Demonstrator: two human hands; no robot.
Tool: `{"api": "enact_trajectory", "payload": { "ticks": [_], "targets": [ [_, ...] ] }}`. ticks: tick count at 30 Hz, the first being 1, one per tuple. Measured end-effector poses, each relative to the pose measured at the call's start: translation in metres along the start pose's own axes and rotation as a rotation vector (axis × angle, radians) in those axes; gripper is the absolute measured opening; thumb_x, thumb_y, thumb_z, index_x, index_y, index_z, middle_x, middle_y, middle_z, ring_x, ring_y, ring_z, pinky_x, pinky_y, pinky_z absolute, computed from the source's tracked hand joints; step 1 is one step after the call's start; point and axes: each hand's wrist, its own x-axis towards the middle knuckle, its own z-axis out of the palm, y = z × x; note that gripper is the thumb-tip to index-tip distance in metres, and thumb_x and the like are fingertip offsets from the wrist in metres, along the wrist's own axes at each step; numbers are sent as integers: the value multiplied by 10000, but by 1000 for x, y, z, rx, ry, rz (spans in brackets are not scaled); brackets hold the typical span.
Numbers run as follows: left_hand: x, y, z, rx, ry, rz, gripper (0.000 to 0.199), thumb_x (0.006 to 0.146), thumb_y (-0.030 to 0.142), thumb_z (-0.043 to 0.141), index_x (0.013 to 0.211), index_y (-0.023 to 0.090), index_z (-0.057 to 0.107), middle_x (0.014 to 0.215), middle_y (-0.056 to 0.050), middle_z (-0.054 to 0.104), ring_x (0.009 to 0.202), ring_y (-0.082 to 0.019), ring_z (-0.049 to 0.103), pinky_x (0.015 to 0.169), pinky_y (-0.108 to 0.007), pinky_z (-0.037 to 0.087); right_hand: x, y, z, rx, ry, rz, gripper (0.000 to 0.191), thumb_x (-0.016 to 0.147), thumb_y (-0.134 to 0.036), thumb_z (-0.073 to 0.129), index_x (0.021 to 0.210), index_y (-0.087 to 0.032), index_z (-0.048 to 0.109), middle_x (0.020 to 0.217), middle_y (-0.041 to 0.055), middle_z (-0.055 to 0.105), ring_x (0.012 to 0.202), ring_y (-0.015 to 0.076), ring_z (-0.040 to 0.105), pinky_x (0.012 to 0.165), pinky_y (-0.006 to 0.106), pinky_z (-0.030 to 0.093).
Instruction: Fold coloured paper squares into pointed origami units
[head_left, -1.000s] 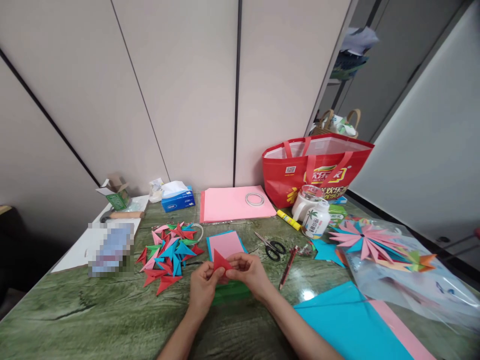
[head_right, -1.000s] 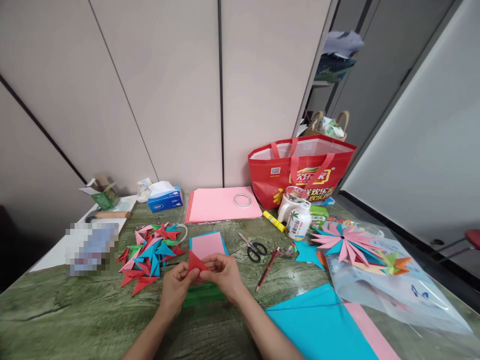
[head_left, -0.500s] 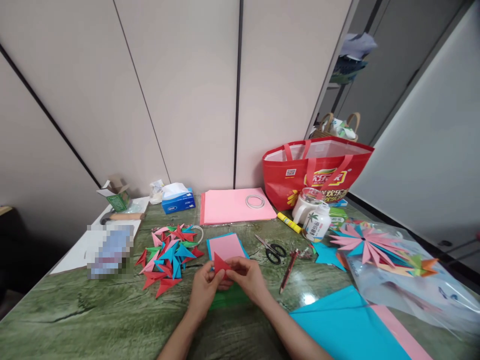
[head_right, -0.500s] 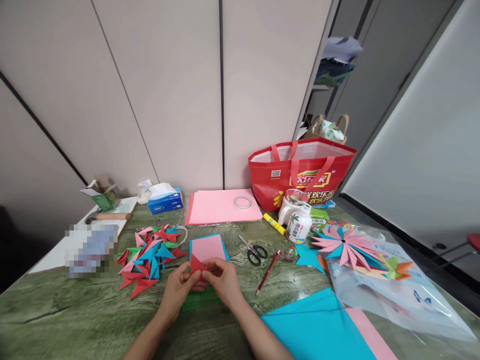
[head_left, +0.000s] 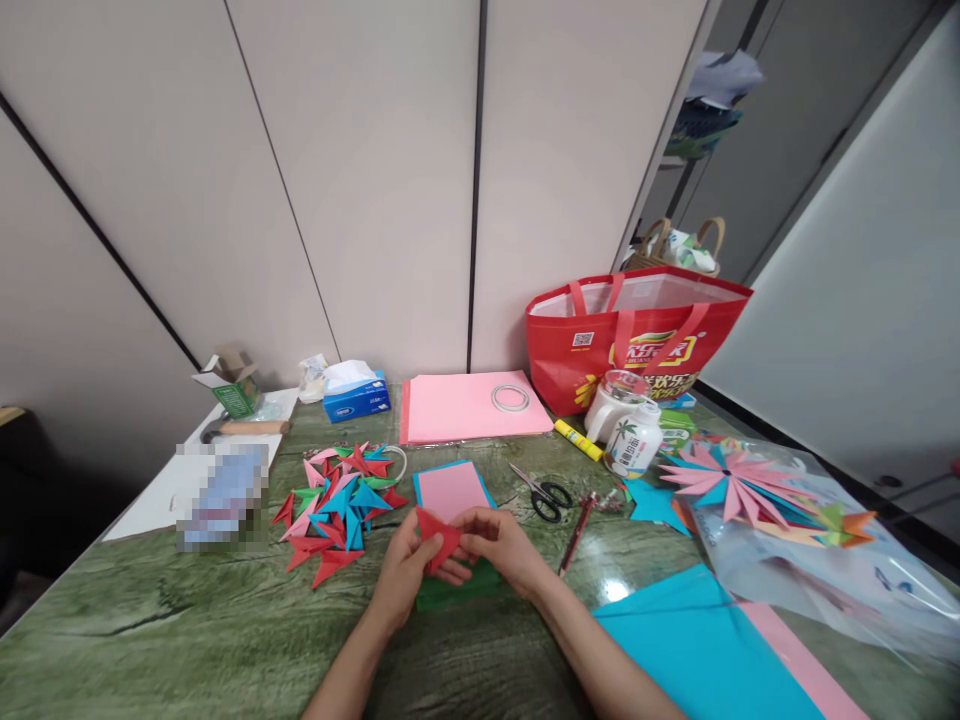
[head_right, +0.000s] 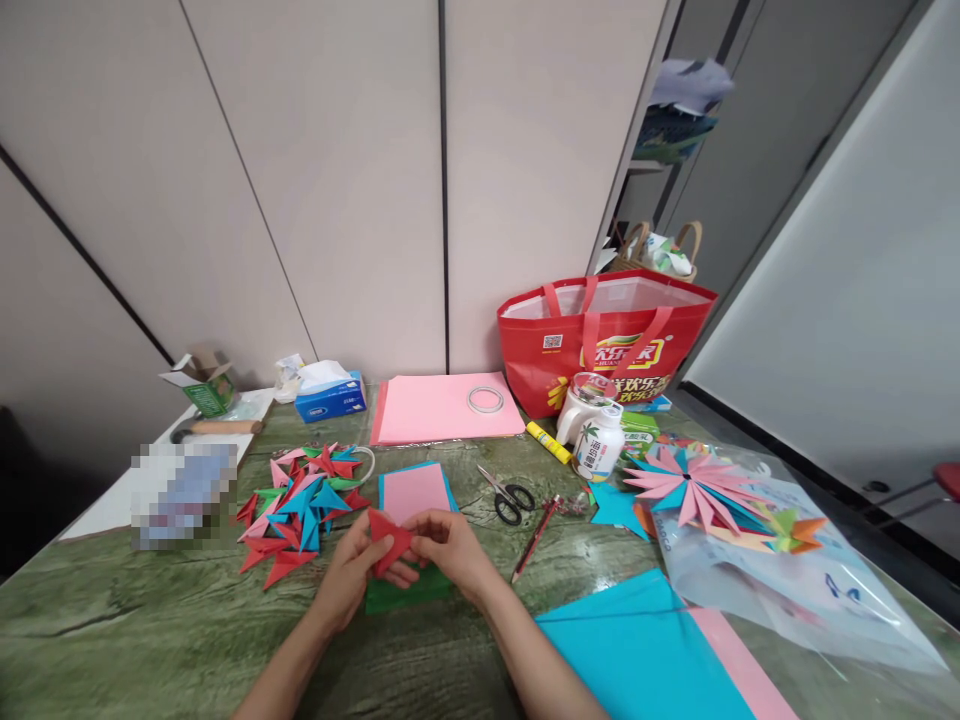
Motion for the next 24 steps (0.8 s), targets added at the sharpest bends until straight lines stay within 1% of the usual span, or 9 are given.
{"api": "enact_trajectory", "payload": {
  "ticks": [2, 5, 8, 12, 14, 16, 18, 21, 24],
  "targets": [
    [0, -1, 0, -11, 6, 8, 254, 687, 313, 582, 828, 188, 412, 577, -3, 676, 416, -202, 632, 382, -282, 485, 0, 1, 0, -24, 1, 9, 219, 606, -314, 664, 734, -139, 636, 551, -31, 584, 475, 74, 476, 454, 182, 357],
    [-1, -2, 1, -23, 4, 13, 208, 708, 289, 539, 821, 194, 392, 551, 7, 672, 307, -172, 579, 280, -221, 412, 1, 4, 2, -32, 60, -12, 165, 596, -289, 660, 649, -141, 611, 501, -46, 547, 430, 61, 430, 419, 173, 340],
    [-2, -1, 2, -50, 1, -2, 167, 714, 266, 516, 799, 198, 389, 506, 22, 659, 245, -151, 534, 226, -174, 343, 1, 5, 5, -21, 103, -50, 163, 585, -291, 662, 577, -151, 580, 465, -65, 506, 379, 51, 388, 382, 174, 326],
    [-2, 2, 1, -101, 37, 20, 118, 699, 220, 490, 722, 199, 377, 452, 38, 631, 183, -119, 464, 186, -145, 280, -1, 3, 6, -19, 38, -46, 201, 596, -331, 676, 642, -146, 614, 484, -59, 517, 385, 54, 413, 395, 183, 360],
    [-2, 3, -1, -103, 38, 17, 104, 697, 210, 476, 702, 198, 372, 436, 37, 621, 174, -108, 448, 184, -133, 258, -2, 2, 5, 40, -12, 21, 254, 598, -374, 680, 679, -142, 615, 521, -47, 540, 415, 60, 453, 417, 185, 391],
    [-2, 3, -3, -81, 7, -8, 85, 706, 209, 459, 703, 197, 375, 428, 31, 617, 176, -103, 446, 188, -121, 241, -1, 4, 5, 136, -28, 129, 320, 609, -444, 656, 661, -135, 592, 532, -39, 548, 404, 53, 462, 393, 170, 385],
    [-2, 1, -4, -50, -45, -34, 68, 714, 211, 447, 717, 198, 380, 424, 27, 614, 182, -101, 449, 193, -109, 219, -1, 6, 4, 215, -41, 242, 381, 638, -503, 608, 614, -126, 557, 484, -41, 533, 332, 28, 402, 319, 138, 307],
    [-2, -2, -4, -13, -112, -54, 65, 719, 216, 445, 731, 203, 383, 417, 31, 608, 184, -89, 437, 204, -101, 213, -1, 8, 4, 290, -102, 355, 377, 651, -477, 616, 577, -121, 515, 394, -66, 477, 259, -8, 265, 267, 114, 142],
    [-2, -3, -4, 10, -127, -55, 71, 729, 229, 447, 732, 205, 380, 405, 41, 594, 178, -68, 403, 212, -98, 219, -2, 5, 3, 363, -151, 413, 343, 624, -414, 668, 584, -117, 501, 394, -78, 462, 265, -28, 232, 281, 105, 90]
  ]
}}
